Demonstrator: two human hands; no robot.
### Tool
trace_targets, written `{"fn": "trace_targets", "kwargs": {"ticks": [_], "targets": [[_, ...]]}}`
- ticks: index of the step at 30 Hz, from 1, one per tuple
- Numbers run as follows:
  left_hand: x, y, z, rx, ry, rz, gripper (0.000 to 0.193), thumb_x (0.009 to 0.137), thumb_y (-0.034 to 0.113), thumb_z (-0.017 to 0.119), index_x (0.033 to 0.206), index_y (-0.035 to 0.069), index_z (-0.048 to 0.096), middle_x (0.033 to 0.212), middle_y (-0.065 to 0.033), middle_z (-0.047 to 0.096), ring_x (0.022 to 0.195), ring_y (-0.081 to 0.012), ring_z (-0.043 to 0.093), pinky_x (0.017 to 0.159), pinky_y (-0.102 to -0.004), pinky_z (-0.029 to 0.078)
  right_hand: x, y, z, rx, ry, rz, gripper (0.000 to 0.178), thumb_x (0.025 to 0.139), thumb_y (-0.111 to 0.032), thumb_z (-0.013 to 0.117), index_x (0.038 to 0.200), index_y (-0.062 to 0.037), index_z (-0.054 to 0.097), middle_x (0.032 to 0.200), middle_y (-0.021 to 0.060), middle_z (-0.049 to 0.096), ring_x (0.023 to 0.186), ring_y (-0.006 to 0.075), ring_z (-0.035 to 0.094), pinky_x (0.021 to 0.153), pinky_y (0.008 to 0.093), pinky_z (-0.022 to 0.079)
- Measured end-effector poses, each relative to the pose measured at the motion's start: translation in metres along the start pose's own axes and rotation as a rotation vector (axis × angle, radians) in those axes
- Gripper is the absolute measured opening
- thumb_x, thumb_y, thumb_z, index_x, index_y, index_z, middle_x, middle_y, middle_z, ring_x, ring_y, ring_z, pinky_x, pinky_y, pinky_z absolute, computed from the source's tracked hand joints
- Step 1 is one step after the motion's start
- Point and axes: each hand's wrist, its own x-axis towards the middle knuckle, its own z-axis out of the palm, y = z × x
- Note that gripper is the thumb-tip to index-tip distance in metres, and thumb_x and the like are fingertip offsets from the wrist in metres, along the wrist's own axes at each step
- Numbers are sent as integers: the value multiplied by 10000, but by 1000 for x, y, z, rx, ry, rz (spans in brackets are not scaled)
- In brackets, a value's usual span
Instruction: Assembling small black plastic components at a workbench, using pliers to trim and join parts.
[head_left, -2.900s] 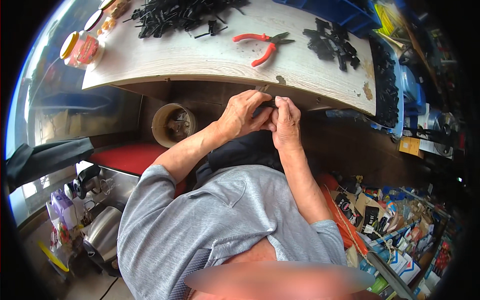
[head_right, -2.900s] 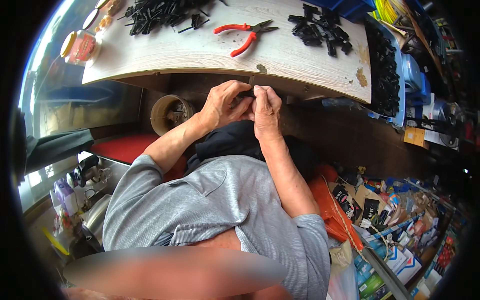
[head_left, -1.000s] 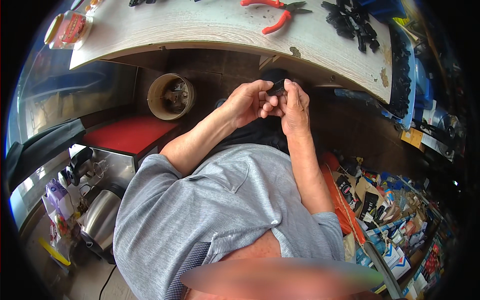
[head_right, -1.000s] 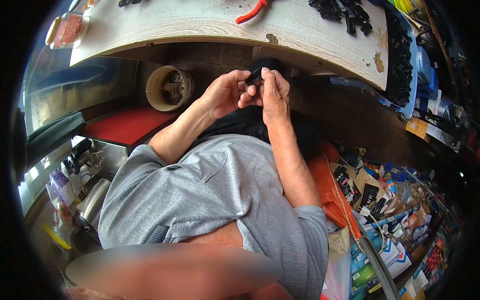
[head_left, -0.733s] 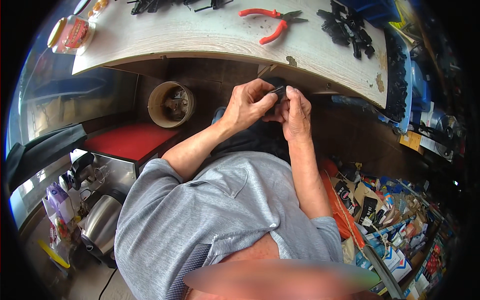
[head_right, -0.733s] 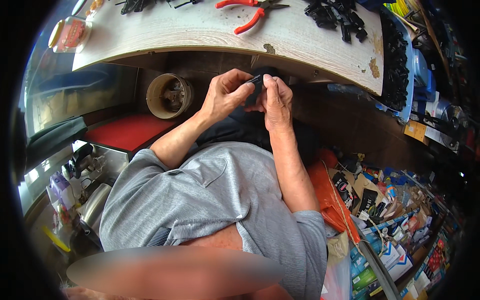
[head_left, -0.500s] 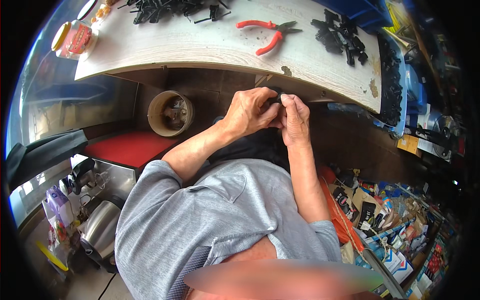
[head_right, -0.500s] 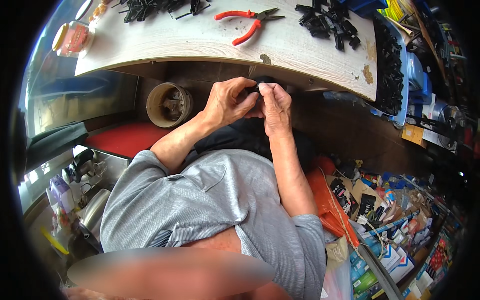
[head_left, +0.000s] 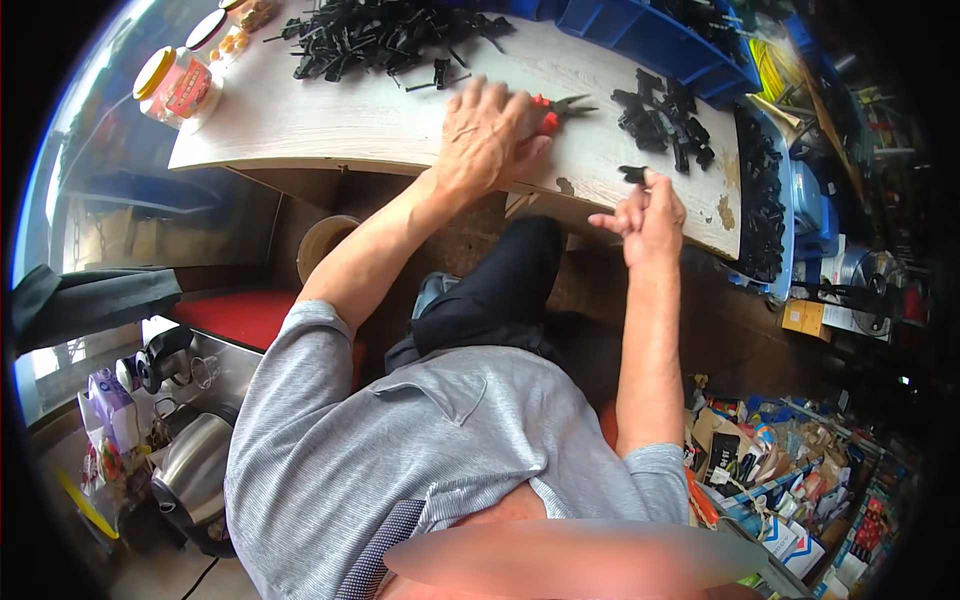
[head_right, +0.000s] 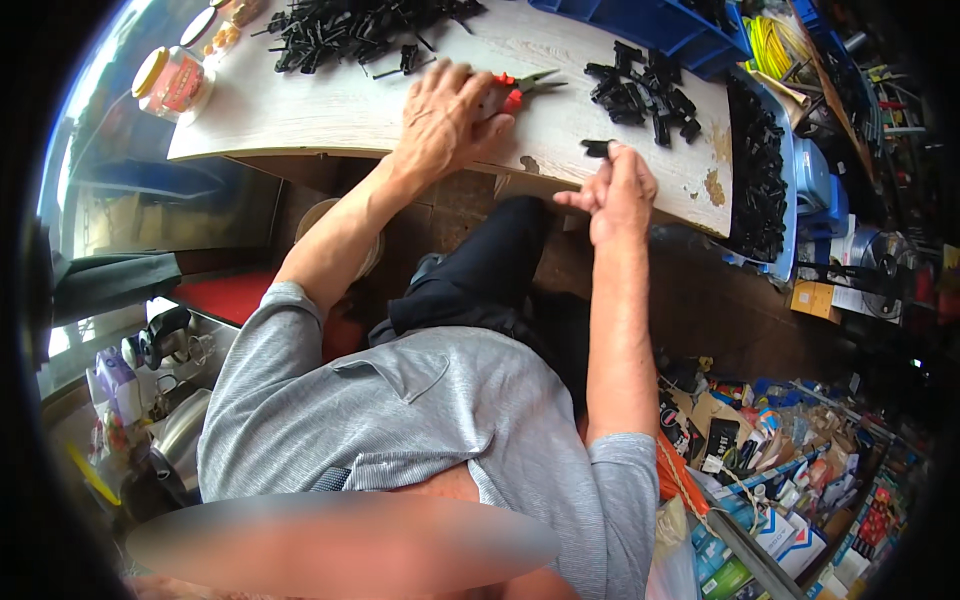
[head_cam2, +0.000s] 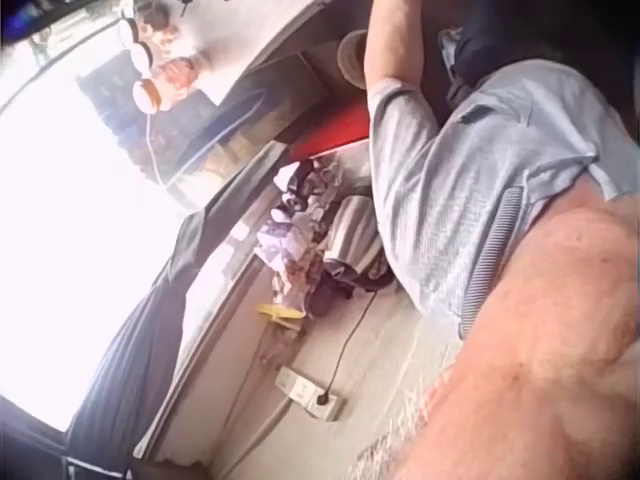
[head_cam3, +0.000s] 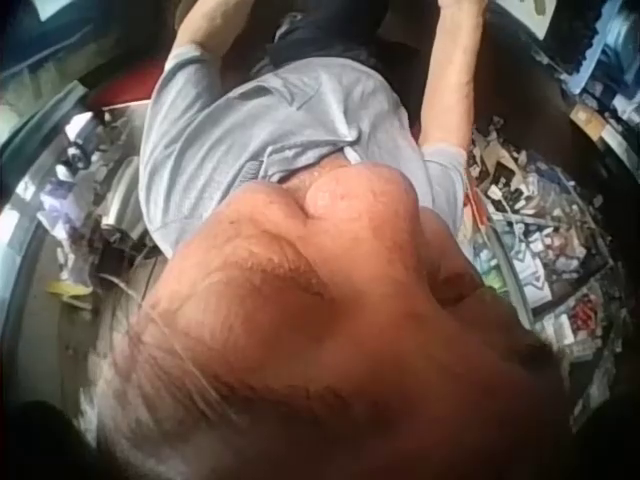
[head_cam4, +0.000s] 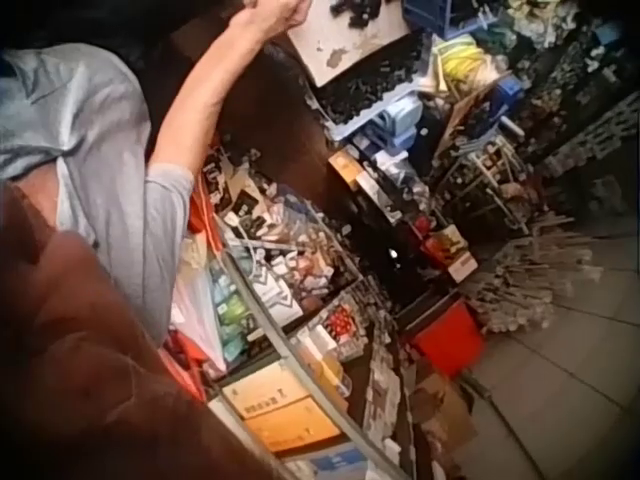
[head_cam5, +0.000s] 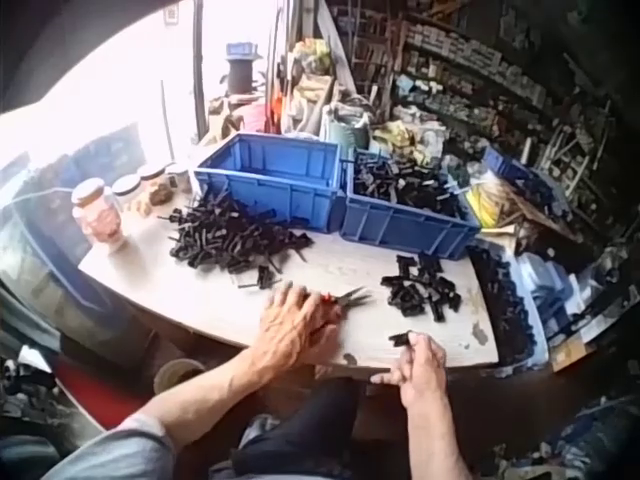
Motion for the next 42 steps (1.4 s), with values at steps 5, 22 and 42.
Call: {"fn": "trace_targets", "kwargs": {"ticks": [5,22,42], "targets": [[7,10,-5,46,-121,-6,325,853,286,666,1138,131,633,1008,-99,632,979,-295,582,827,-423,442,37,-43,3,57,183,-67,292,925,-338,542,822,-67,503,471,4,296,415,150,358,591,540,565],[-2,-69,-42,218,5,-235,220,800,202,683,1009,135,684,1174,-82,610,1053,-306,579,847,-429,482,12,-21,3,96,158,-77,266,869,-214,642,709,-79,477,460,4,331,396,147,407,517,473,562],[-79,76,0,-1756,-14,-1007,257,972,193,613,1126,-12,631,875,-53,662,697,-102,639,554,-217,530,-32,53,5,28,-385,4,160,895,-169,631,974,-47,562,534,-22,415,447,96,431,451,345,530]]}}
